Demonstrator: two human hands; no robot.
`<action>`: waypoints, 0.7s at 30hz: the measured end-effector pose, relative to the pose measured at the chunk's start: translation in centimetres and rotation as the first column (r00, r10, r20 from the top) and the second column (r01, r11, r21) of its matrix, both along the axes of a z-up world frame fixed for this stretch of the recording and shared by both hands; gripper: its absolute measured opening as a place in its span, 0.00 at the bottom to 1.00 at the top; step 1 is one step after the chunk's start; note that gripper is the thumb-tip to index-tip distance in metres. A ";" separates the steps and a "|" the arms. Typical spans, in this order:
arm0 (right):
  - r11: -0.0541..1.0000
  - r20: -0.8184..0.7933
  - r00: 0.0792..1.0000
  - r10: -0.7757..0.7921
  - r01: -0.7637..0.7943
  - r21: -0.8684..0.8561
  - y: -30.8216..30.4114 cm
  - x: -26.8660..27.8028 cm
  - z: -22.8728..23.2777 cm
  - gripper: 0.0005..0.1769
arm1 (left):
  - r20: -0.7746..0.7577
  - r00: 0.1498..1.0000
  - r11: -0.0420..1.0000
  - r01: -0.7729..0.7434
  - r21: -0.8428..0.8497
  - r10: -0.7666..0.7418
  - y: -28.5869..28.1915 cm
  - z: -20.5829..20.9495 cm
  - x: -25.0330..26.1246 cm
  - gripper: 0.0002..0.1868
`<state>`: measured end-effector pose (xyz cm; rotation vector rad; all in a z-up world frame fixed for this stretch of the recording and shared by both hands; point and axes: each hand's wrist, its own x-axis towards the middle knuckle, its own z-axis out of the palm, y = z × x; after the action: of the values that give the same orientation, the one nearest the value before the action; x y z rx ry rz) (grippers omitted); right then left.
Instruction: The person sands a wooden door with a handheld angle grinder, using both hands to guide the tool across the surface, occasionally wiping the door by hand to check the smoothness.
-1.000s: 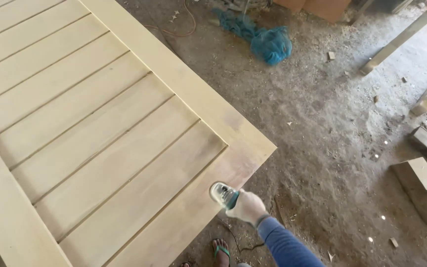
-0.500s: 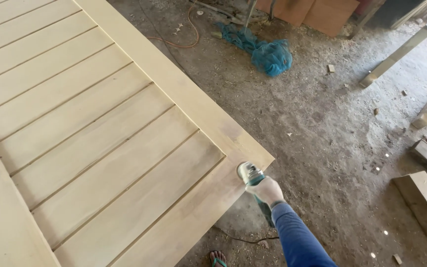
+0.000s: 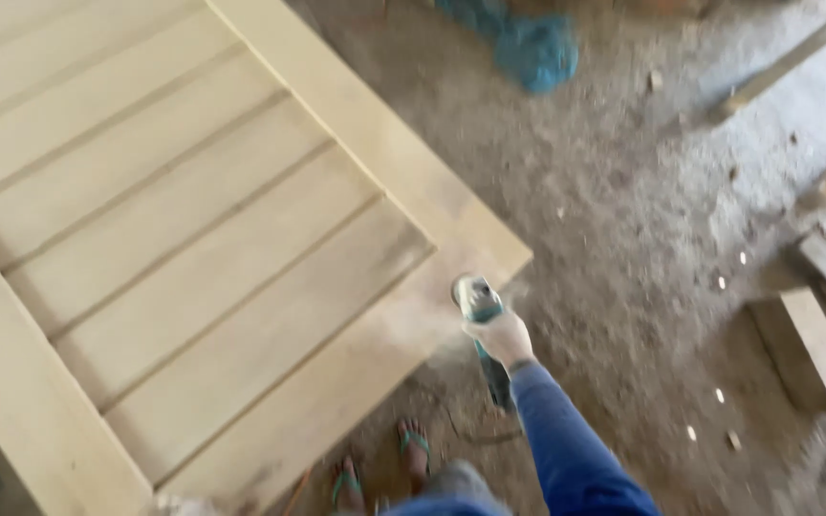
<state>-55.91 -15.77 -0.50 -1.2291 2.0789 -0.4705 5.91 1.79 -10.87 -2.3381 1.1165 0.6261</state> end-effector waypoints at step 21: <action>0.862 -0.069 0.905 0.419 -0.372 0.344 3.1 6.3 10.1 0.38 | -0.004 1.000 0.999 0.024 0.029 -0.024 2.2 4.5 0.8 0.97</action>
<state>-49.60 -12.70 9.56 -1.4683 1.8463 0.1508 6.70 3.95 -6.42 -2.2970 1.1277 0.6334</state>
